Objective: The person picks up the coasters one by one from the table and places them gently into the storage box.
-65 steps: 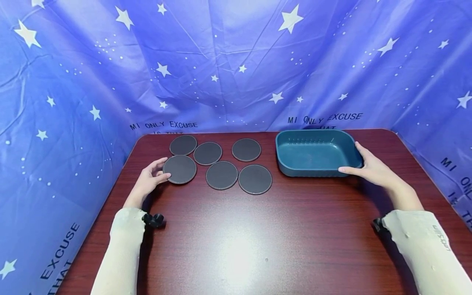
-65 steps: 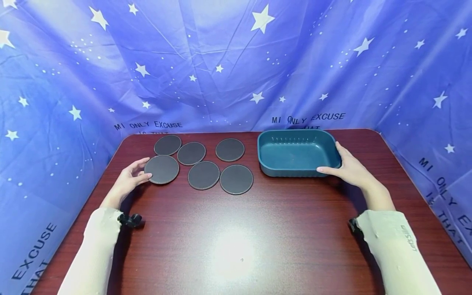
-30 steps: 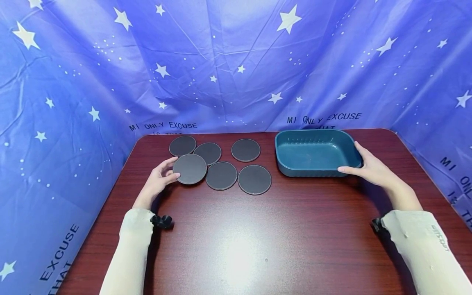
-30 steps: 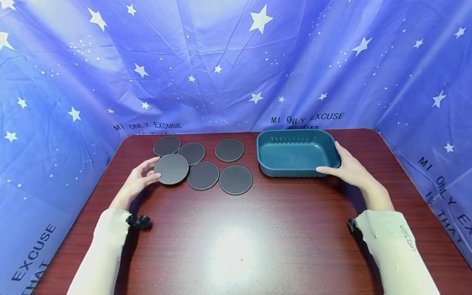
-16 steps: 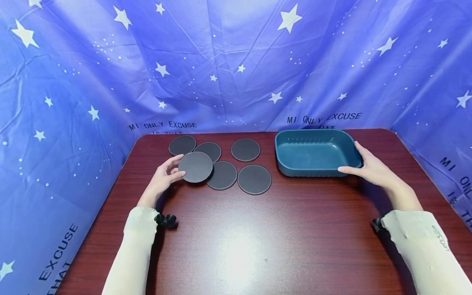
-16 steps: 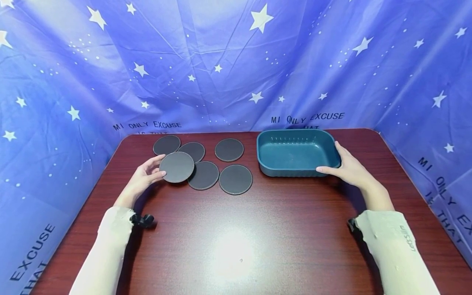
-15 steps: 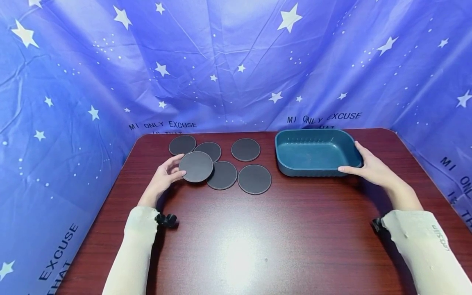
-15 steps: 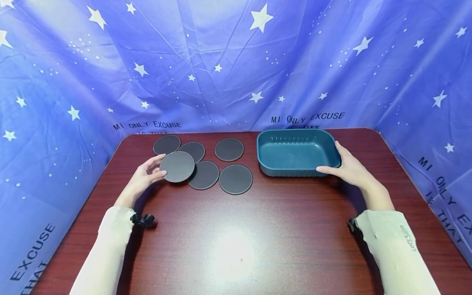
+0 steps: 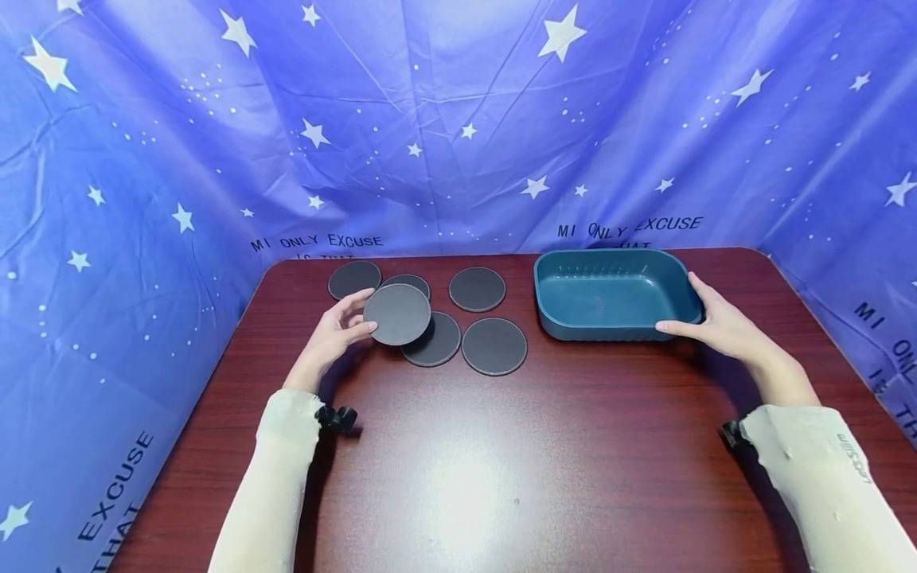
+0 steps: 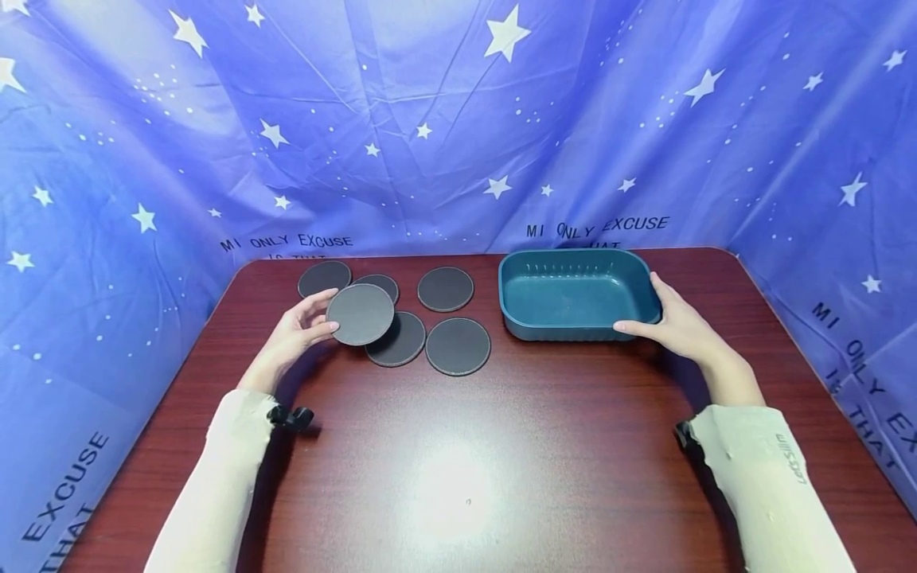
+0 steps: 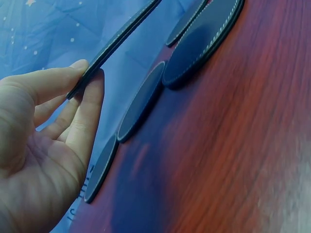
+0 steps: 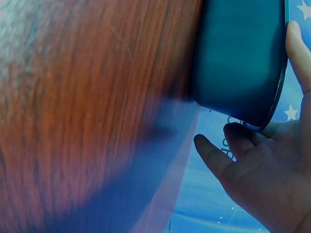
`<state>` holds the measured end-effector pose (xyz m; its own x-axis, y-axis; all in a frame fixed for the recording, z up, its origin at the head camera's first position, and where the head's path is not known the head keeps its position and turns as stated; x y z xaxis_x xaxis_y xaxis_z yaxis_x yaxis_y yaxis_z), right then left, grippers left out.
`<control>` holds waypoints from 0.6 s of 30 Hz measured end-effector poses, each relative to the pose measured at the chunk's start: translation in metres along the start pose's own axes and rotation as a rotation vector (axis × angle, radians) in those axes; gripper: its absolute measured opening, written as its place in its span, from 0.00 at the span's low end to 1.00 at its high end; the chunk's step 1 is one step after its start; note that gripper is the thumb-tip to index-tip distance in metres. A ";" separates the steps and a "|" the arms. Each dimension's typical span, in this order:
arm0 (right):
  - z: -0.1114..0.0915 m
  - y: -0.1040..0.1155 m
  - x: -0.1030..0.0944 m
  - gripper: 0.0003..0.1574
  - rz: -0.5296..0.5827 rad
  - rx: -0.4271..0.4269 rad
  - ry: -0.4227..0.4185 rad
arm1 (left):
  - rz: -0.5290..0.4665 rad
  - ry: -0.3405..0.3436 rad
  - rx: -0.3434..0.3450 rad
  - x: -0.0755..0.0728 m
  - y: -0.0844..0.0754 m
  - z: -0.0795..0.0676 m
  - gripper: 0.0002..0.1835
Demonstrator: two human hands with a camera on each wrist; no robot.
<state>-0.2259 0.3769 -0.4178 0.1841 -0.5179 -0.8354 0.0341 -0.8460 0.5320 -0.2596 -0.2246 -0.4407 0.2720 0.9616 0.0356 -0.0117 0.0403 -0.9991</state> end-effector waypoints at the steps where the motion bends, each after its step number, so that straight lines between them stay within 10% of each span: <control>1: 0.000 0.000 0.000 0.71 0.001 0.002 0.003 | 0.003 0.000 -0.001 0.002 -0.001 0.001 0.36; 18: -0.002 0.002 -0.001 0.71 0.004 0.001 0.006 | 0.005 0.050 0.036 0.038 -0.007 0.022 0.35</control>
<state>-0.2239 0.3758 -0.4156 0.1898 -0.5207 -0.8324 0.0321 -0.8440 0.5353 -0.2700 -0.1822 -0.4316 0.3196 0.9471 0.0286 -0.0479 0.0463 -0.9978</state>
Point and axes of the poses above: each hand's wrist, its own z-axis towards the middle knuckle, its own x-axis out of the palm, y = z × x, the point moved 2 cm from there along z, towards the middle knuckle, and after that the axes turned 7 degrees about -z, right-handed, at the moved point
